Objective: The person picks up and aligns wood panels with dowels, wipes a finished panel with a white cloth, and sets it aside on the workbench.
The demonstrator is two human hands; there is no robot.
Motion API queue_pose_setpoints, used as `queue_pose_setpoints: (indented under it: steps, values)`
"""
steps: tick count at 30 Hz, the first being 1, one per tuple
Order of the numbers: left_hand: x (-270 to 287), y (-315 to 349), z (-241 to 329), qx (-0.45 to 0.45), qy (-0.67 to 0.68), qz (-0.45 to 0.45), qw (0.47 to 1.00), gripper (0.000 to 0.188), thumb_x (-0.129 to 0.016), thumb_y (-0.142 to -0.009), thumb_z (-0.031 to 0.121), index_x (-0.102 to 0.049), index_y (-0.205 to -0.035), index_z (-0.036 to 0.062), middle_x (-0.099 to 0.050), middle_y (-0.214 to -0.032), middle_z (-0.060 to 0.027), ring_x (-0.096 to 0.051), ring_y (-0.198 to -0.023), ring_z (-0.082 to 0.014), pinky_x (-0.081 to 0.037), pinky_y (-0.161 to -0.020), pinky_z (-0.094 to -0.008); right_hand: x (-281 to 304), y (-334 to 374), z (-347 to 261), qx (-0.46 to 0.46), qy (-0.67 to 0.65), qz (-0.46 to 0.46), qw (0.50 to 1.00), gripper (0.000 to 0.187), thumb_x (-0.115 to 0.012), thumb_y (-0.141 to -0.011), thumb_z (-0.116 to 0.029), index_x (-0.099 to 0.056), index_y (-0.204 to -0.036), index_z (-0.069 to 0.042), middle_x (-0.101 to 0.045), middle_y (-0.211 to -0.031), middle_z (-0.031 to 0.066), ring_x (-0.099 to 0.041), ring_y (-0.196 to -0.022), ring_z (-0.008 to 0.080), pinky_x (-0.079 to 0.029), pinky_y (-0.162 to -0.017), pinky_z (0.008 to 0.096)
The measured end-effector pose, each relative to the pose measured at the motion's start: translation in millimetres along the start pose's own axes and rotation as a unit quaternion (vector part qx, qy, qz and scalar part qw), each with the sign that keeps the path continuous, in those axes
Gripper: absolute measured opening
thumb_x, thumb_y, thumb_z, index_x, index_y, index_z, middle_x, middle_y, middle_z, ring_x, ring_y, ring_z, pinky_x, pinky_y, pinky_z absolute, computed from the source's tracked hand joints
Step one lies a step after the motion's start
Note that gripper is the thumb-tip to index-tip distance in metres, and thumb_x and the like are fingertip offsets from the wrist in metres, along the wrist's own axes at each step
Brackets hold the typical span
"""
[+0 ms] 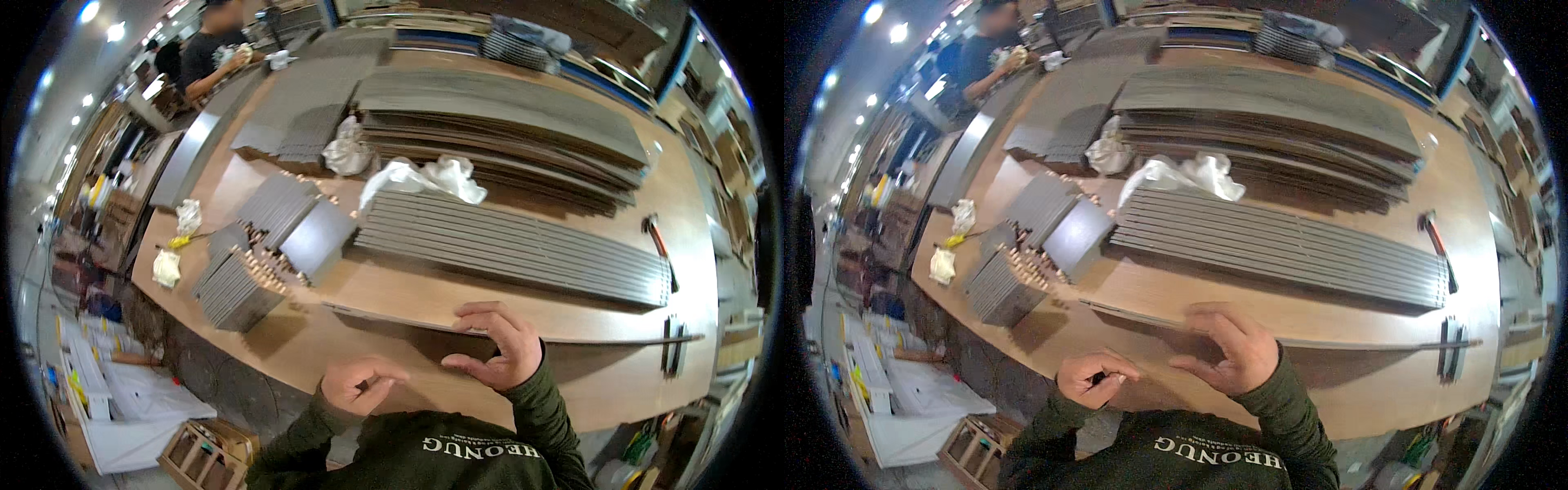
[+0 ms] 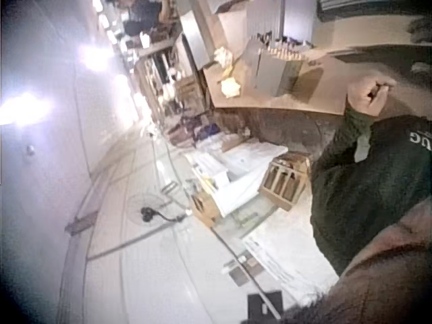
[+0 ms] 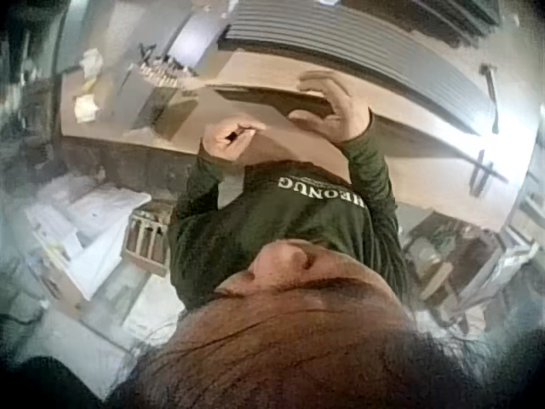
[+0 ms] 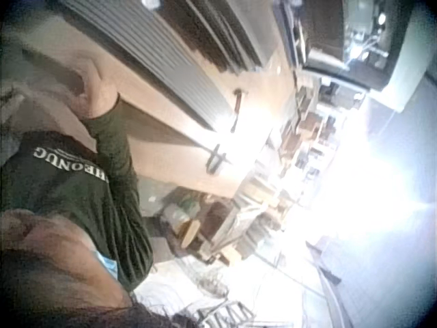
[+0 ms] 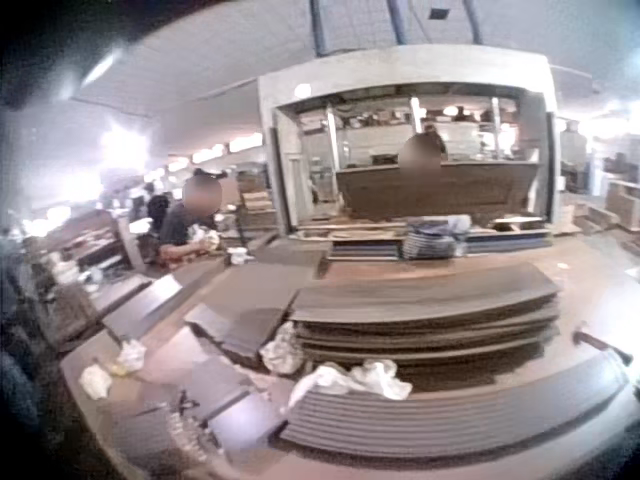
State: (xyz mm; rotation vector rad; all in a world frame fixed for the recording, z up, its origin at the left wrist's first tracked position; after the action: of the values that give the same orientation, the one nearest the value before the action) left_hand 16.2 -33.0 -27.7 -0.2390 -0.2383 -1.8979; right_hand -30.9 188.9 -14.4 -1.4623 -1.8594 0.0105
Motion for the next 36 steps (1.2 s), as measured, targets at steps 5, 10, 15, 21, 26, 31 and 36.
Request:
queue_pose_setpoints:
  steps: [5, 10, 15, 21, 26, 31, 36]
  values:
    - [20.4, 47.1, -78.9, 0.066, 0.101, 0.158, 0.980, 0.012, -0.055, -0.081, 0.014, -0.060, -0.080, 0.0033, -0.060, -0.073, -0.0032, -0.054, -0.068, -0.0104, -0.044, -0.065, -0.0244, -26.9, -10.0, -13.6, -0.081, 0.185, -0.121, 0.972, 0.048, -0.070, -0.067, -0.036, -0.052, -0.105, -0.013, -0.062, -0.085, 0.0079, -0.061, -0.071, 0.0271, -0.049, -0.059, 0.0357]
    - [63.7, 58.2, -116.9, 0.152, -0.040, 0.266, 0.951, 0.019, -0.059, -0.080, 0.022, -0.057, -0.084, 0.0035, -0.058, -0.068, -0.0036, -0.055, -0.066, -0.0146, -0.043, -0.064, -0.0258, -39.4, -6.3, -4.1, -0.108, 0.281, -0.140, 0.943, 0.033, -0.075, -0.061, -0.033, -0.063, -0.085, -0.014, -0.063, -0.067, 0.0059, -0.060, -0.059, 0.0256, -0.046, -0.051, 0.0326]
    - [107.4, 30.3, -136.9, 0.030, -0.213, 0.321, 0.922, 0.029, -0.065, -0.073, 0.025, -0.058, -0.095, 0.0065, -0.060, -0.076, -0.0082, -0.056, -0.070, -0.0251, -0.044, -0.065, -0.0325, -35.8, -4.0, -3.5, -0.074, 0.303, -0.106, 0.944, 0.011, -0.068, -0.063, -0.015, -0.064, -0.073, -0.013, -0.062, -0.064, 0.0057, -0.059, -0.056, 0.0249, -0.045, -0.050, 0.0332]
    - [187.3, 43.4, -132.2, 0.020, -0.590, 0.356, 0.724, 0.054, -0.069, -0.067, 0.024, -0.050, -0.115, 0.0078, -0.049, -0.118, -0.0105, -0.048, -0.105, -0.0291, -0.040, -0.084, -0.0415, -8.6, 10.5, 4.6, -0.104, 0.321, -0.102, 0.936, 0.011, -0.069, -0.061, -0.015, -0.063, -0.069, -0.010, -0.062, -0.063, 0.0082, -0.059, -0.053, 0.0258, -0.044, -0.047, 0.0326]
    - [199.4, 63.0, -188.9, -0.027, -0.645, 0.372, 0.667, 0.056, -0.068, -0.068, 0.012, -0.047, -0.120, 0.0081, -0.047, -0.122, -0.0096, -0.048, -0.106, -0.0278, -0.039, -0.086, -0.0421, -10.2, 15.9, 4.2, -0.069, 0.336, -0.076, 0.936, 0.019, -0.072, -0.060, -0.020, -0.061, -0.070, -0.009, -0.063, -0.066, 0.0093, -0.058, -0.055, 0.0258, -0.044, -0.052, 0.0353]
    - [162.3, 70.4, -173.9, -0.075, -0.679, 0.380, 0.623, 0.042, -0.066, -0.069, 0.015, -0.055, -0.109, 0.0112, -0.053, -0.097, -0.0064, -0.050, -0.087, -0.0228, -0.039, -0.073, -0.0381, -10.6, 18.6, 3.1, -0.041, 0.326, -0.045, 0.944, 0.018, -0.072, -0.060, -0.022, -0.060, -0.068, -0.010, -0.060, -0.061, 0.0073, -0.058, -0.055, 0.0251, -0.043, -0.052, 0.0350]
    - [111.9, 78.6, -165.1, -0.030, -0.666, 0.236, 0.707, 0.036, -0.067, -0.065, 0.023, -0.056, -0.096, 0.0087, -0.047, -0.078, -0.0070, -0.046, -0.073, -0.0244, -0.037, -0.066, -0.0386, -6.8, 22.1, 4.6, -0.029, 0.319, -0.028, 0.947, 0.020, -0.073, -0.060, -0.023, -0.060, -0.068, -0.011, -0.057, -0.057, 0.0064, -0.057, -0.054, 0.0255, -0.042, -0.052, 0.0352]
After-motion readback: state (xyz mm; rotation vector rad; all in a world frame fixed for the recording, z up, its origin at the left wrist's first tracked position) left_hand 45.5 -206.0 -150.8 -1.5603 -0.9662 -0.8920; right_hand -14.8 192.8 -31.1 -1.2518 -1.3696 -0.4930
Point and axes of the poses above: each hand's wrist, its own y-axis away from the middle knuckle, its own x-axis out of the back of the hand, z = x × y, the point moved 2 cm from there along -y, towards the middle knuckle
